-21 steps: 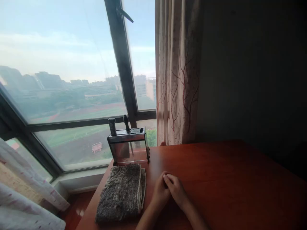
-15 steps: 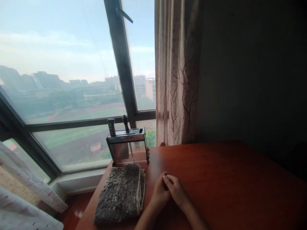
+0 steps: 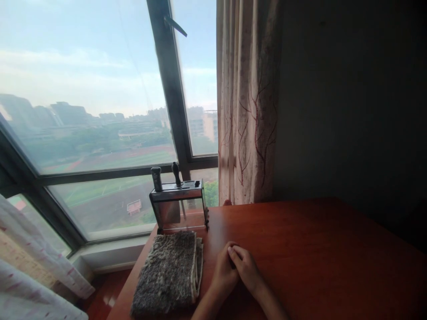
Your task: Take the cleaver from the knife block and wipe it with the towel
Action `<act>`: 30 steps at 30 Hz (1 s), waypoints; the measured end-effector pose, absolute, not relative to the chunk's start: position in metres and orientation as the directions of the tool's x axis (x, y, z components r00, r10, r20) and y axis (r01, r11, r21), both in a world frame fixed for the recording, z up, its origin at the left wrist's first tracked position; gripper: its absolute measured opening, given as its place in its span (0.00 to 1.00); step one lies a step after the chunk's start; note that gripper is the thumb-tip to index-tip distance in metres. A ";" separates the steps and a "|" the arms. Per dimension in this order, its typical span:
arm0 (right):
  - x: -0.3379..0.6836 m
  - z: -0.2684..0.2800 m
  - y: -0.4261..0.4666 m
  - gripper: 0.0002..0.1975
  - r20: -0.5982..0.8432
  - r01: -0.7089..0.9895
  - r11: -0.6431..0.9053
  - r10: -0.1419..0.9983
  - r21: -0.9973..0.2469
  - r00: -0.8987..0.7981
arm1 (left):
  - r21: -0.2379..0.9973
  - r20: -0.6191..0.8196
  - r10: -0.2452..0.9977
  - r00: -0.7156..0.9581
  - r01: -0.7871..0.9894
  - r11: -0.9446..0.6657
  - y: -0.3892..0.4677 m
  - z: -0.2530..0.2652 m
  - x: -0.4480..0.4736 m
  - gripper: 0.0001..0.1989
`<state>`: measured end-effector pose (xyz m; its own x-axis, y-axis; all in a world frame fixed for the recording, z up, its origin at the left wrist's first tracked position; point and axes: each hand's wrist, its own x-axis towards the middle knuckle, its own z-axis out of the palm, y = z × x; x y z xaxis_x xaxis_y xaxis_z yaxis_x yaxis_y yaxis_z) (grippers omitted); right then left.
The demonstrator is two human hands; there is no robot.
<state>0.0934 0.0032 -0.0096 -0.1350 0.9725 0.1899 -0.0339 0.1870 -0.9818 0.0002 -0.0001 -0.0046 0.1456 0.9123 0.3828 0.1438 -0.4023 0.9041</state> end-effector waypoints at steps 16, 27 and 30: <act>0.096 -0.016 0.007 0.21 0.116 -0.114 0.101 0.985 -0.988 -0.131 | 0.907 0.352 0.922 0.160 0.184 -0.379 -0.001 -0.014 -0.002 0.21; 0.095 -0.010 0.002 0.19 0.119 -0.174 0.090 0.979 -0.981 -0.166 | 0.888 0.371 0.916 0.153 0.231 -0.399 -0.004 -0.003 0.002 0.16; 0.092 -0.008 0.001 0.19 0.115 -0.174 0.085 0.979 -0.981 -0.168 | 0.876 0.366 0.922 0.122 0.290 -0.386 -0.005 0.000 0.003 0.12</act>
<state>0.0919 0.0008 -0.0078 -0.1681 0.9791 0.1147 -0.1744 0.0850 -0.9810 0.0028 -0.0047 -0.0004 0.1220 0.9224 0.3663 0.2895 -0.3861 0.8758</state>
